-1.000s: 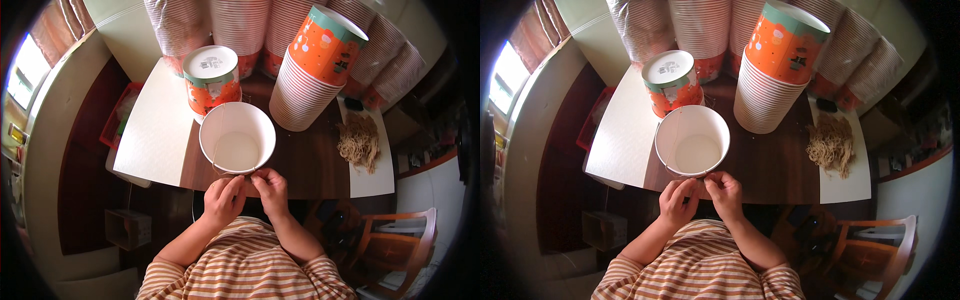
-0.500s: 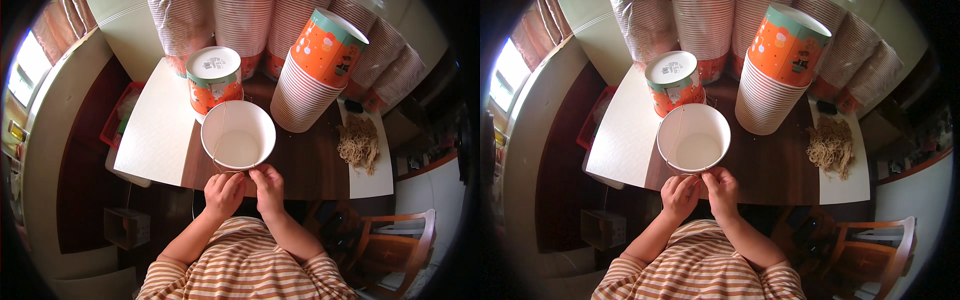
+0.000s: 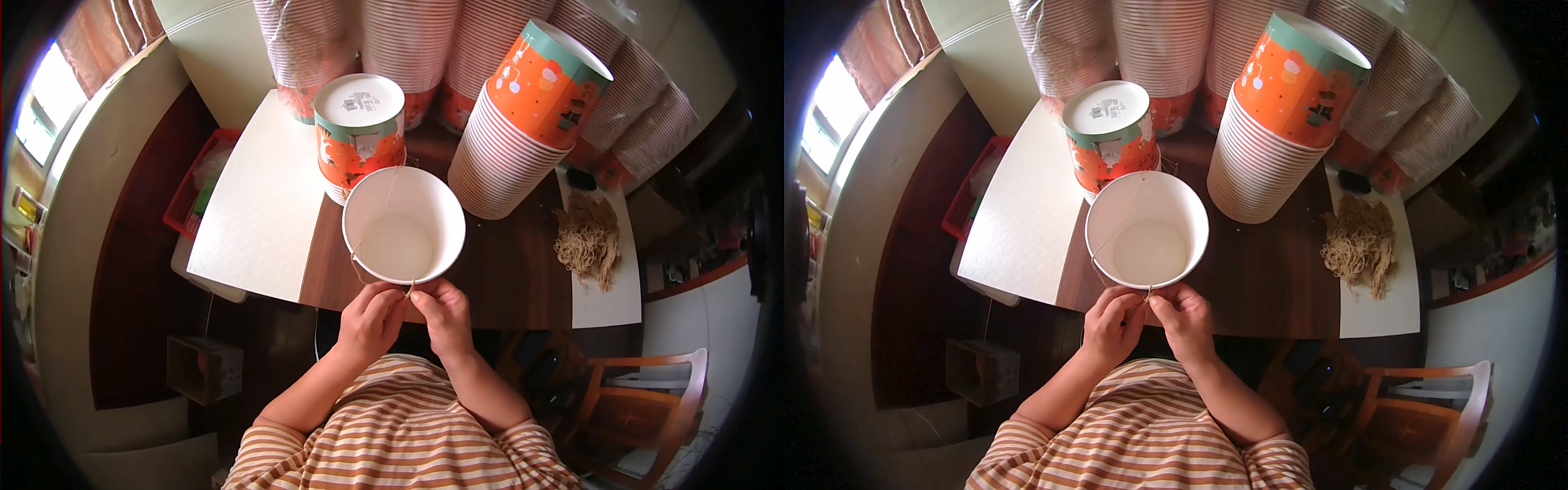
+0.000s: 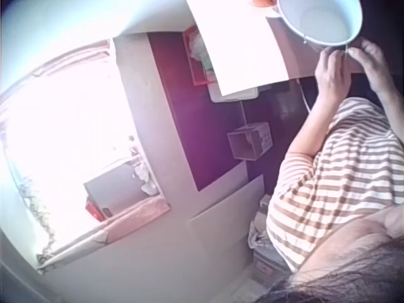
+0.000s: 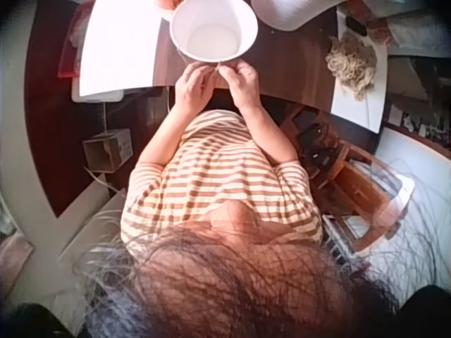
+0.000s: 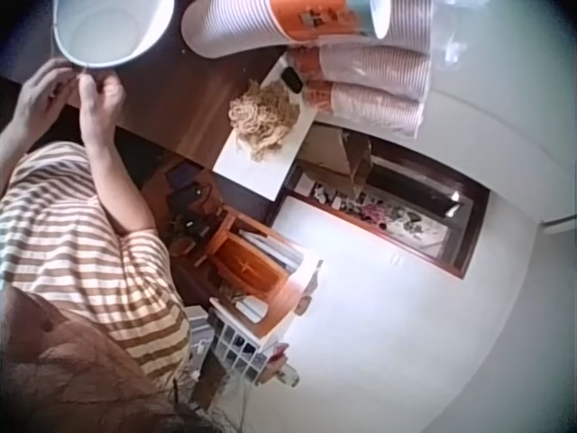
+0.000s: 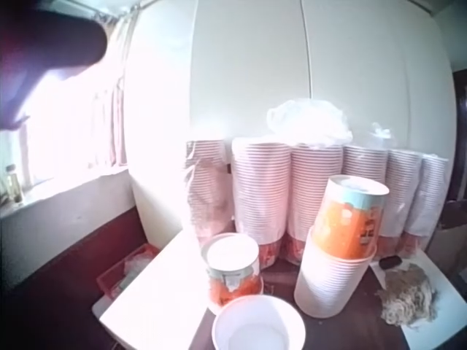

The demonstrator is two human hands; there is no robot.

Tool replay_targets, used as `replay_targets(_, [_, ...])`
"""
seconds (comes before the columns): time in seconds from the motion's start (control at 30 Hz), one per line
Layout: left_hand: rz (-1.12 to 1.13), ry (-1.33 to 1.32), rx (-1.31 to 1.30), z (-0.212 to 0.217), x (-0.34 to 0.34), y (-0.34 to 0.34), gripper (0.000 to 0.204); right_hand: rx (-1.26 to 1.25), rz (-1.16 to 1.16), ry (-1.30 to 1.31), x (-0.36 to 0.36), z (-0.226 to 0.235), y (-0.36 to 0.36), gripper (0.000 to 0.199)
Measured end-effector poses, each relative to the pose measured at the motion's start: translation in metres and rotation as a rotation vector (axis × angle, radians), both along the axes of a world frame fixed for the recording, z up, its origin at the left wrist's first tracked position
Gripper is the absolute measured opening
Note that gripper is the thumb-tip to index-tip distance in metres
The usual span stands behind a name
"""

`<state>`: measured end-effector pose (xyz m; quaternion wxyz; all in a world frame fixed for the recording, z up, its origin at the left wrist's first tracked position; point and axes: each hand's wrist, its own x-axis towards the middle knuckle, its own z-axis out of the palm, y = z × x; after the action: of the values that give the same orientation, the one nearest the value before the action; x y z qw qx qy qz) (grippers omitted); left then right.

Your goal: Tying string handles around stacks of paper bowls for manual packaging.

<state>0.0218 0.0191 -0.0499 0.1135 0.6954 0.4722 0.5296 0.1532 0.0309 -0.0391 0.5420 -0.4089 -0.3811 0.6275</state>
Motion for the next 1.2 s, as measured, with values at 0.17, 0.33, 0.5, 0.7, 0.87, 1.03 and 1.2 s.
replay_targets(0.17, [-0.037,-0.051,-0.129,-0.001,0.002,-0.005,0.015,0.067,-0.057,-0.146,0.003,-0.023,-0.002,0.010])
replay_targets(0.33, [-0.003,-0.017,-0.070,-0.009,0.001,-0.005,0.016,0.229,-0.132,-0.376,0.004,-0.018,-0.013,0.010])
replay_targets(0.5, [0.014,0.081,0.015,-0.006,0.003,0.000,0.016,0.429,-0.201,-0.583,-0.001,-0.004,-0.011,0.009])
replay_targets(0.7, [0.005,0.143,0.097,-0.006,0.003,0.008,0.017,0.432,-0.256,-0.653,-0.002,-0.001,-0.003,0.008])
replay_targets(0.87, [-0.005,0.134,0.136,-0.010,0.003,0.010,0.019,0.393,-0.275,-0.688,-0.004,-0.008,-0.002,0.007])
replay_targets(1.03, [-0.006,0.110,0.167,-0.011,0.002,0.011,0.020,0.328,-0.268,-0.625,-0.007,-0.012,-0.007,0.006])
replay_targets(1.2, [-0.035,0.145,0.181,-0.011,0.001,0.012,0.019,0.367,-0.314,-0.578,-0.009,-0.013,-0.007,0.005])
